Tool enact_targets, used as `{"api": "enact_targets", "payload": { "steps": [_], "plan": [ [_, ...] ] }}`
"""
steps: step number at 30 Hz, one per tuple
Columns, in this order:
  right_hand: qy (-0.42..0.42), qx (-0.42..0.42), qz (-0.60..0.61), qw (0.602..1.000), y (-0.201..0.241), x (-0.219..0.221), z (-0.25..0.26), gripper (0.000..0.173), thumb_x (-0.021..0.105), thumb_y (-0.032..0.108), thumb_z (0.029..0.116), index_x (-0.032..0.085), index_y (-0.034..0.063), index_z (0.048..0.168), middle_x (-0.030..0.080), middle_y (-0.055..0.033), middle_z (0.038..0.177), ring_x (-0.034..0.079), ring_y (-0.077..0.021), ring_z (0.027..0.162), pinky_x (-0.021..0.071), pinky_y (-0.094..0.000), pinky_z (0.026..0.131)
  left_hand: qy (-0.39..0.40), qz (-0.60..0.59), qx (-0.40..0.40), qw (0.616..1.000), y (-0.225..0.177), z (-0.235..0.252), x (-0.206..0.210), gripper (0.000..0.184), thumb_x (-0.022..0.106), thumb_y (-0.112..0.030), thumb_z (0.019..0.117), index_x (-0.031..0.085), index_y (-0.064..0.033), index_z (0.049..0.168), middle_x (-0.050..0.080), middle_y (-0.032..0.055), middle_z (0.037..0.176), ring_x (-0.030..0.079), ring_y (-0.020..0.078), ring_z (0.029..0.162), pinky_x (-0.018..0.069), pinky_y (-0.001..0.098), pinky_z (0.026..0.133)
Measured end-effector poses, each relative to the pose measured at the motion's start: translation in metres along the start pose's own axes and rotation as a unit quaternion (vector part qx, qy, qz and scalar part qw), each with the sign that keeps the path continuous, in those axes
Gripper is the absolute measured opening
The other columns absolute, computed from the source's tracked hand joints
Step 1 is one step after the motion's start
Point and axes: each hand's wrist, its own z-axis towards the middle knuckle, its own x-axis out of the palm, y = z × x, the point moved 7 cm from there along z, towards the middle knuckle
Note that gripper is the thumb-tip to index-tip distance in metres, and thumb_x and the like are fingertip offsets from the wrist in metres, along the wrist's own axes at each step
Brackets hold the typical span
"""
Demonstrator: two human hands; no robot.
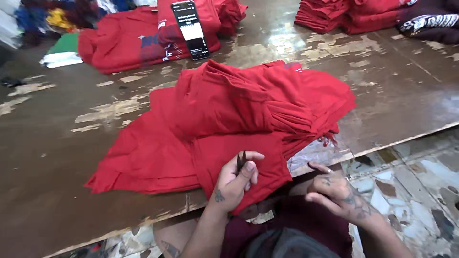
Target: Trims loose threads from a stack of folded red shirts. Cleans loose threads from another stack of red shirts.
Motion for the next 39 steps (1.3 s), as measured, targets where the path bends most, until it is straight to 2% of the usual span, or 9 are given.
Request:
{"api": "enact_targets", "payload": {
  "steps": [9, 17, 20, 22, 25, 29, 33, 36, 39],
  "plan": [
    [-0.044, 0.031, 0.015, 0.998, -0.009, 0.001, 0.016, 0.024, 0.059, 0.024, 0.1028, 0.072, 0.004, 0.096, 0.074, -0.0067, 0.085, 0.071, -0.0147, 0.082, 0.0454, -0.0401, 0.11, -0.001, -0.048, -0.016, 0.999, 0.004, -0.002, -0.004, 0.043, 0.045, -0.045, 0.1072, 0.066, -0.0098, 0.121, 0.063, -0.0127, 0.072, 0.054, -0.0046, 0.058, 0.044, 0.0127, 0.053],
    [-0.105, 0.01, -0.019, 0.994, 0.011, 0.002, 0.034, 0.028, 0.059, 0.034, 0.1027, 0.072, 0.0126, 0.115, 0.071, -0.0072, 0.108, 0.068, -0.0138, 0.104, 0.0569, -0.0292, 0.091, -0.005, -0.012, -0.01, 1.0, -0.007, -0.002, 0.003, 0.042, 0.045, -0.036, 0.109, 0.062, -0.0005, 0.123, 0.06, -0.0114, 0.072, 0.051, -0.0047, 0.058, 0.043, 0.0134, 0.053],
    [-0.091, 0.006, -0.053, 0.994, 0.012, 0.02, 0.049, 0.03, 0.059, 0.035, 0.1017, 0.072, 0.0135, 0.119, 0.07, -0.0099, 0.109, 0.068, -0.0212, 0.103, 0.0558, -0.0382, 0.092, -0.001, 0.011, 0.001, 1.0, -0.007, -0.004, 0.003, 0.042, 0.045, -0.034, 0.1094, 0.062, 0.0015, 0.123, 0.059, -0.0104, 0.072, 0.051, -0.0044, 0.058, 0.0429, 0.0137, 0.053],
    [-0.104, -0.017, -0.069, 0.992, 0.007, 0.03, 0.05, 0.024, 0.061, 0.027, 0.1002, 0.074, 0.0127, 0.114, 0.071, -0.0097, 0.101, 0.068, -0.0244, 0.097, 0.0534, -0.0444, 0.091, 0.008, 0.048, 0.012, 0.999, -0.007, -0.005, 0.005, 0.043, 0.045, -0.035, 0.1092, 0.062, 0.0031, 0.122, 0.059, -0.0095, 0.073, 0.05, -0.0044, 0.059, 0.0427, 0.0138, 0.053],
    [-0.117, -0.016, 0.007, 0.993, -0.003, 0.017, 0.038, 0.015, 0.06, 0.018, 0.1011, 0.072, 0.0099, 0.103, 0.072, -0.0048, 0.098, 0.069, -0.0179, 0.104, 0.0523, -0.0389, 0.104, 0.017, 0.078, 0.024, 0.997, -0.008, -0.007, 0.005, 0.047, 0.045, -0.037, 0.1089, 0.063, 0.0045, 0.12, 0.06, -0.0076, 0.073, 0.051, -0.0045, 0.06, 0.044, 0.0141, 0.055],
    [-0.07, 0.033, 0.08, 0.994, -0.018, -0.004, 0.017, 0.022, 0.055, 0.028, 0.1054, 0.07, 0.0118, 0.101, 0.073, -0.0002, 0.103, 0.069, -0.0142, 0.112, 0.0522, -0.0394, 0.11, 0.017, 0.041, 0.019, 0.999, -0.005, -0.007, 0.002, 0.048, 0.046, -0.041, 0.108, 0.064, 0.0018, 0.12, 0.061, -0.009, 0.073, 0.051, -0.0046, 0.06, 0.0434, 0.0138, 0.054],
    [-0.081, 0.056, 0.08, 0.992, -0.025, -0.018, 0.01, 0.041, 0.047, 0.039, 0.109, 0.069, 0.0099, 0.092, 0.072, 0.0002, 0.089, 0.072, -0.0096, 0.092, 0.0568, -0.0374, 0.102, 0.013, 0.007, 0.015, 1.0, -0.004, -0.007, 0.0, 0.046, 0.046, -0.04, 0.1081, 0.065, -0.0007, 0.12, 0.061, -0.0104, 0.073, 0.053, -0.005, 0.06, 0.0447, 0.0134, 0.055],
    [-0.115, 0.071, 0.033, 0.99, -0.031, -0.027, 0.013, 0.039, 0.052, 0.037, 0.1069, 0.071, 0.006, 0.094, 0.073, -0.0042, 0.091, 0.071, -0.0074, 0.091, 0.0585, -0.0273, 0.088, 0.018, 0.24, 0.047, 0.969, -0.016, -0.019, 0.002, 0.052, 0.054, -0.046, 0.1035, 0.068, 0.0003, 0.121, 0.062, -0.0028, 0.078, 0.053, 0.0017, 0.063, 0.0458, 0.0193, 0.057],
    [-0.134, 0.094, -0.004, 0.986, -0.035, -0.028, 0.016, 0.037, 0.053, 0.034, 0.1054, 0.072, 0.0046, 0.094, 0.071, -0.0048, 0.086, 0.067, -0.004, 0.081, 0.0556, -0.0207, 0.076, 0.075, 0.519, 0.068, 0.848, -0.017, -0.036, 0.013, 0.04, 0.072, -0.041, 0.0865, 0.072, -0.0098, 0.111, 0.073, 0.0055, 0.088, 0.072, 0.0209, 0.072, 0.058, 0.0429, 0.056]
  ]
}}
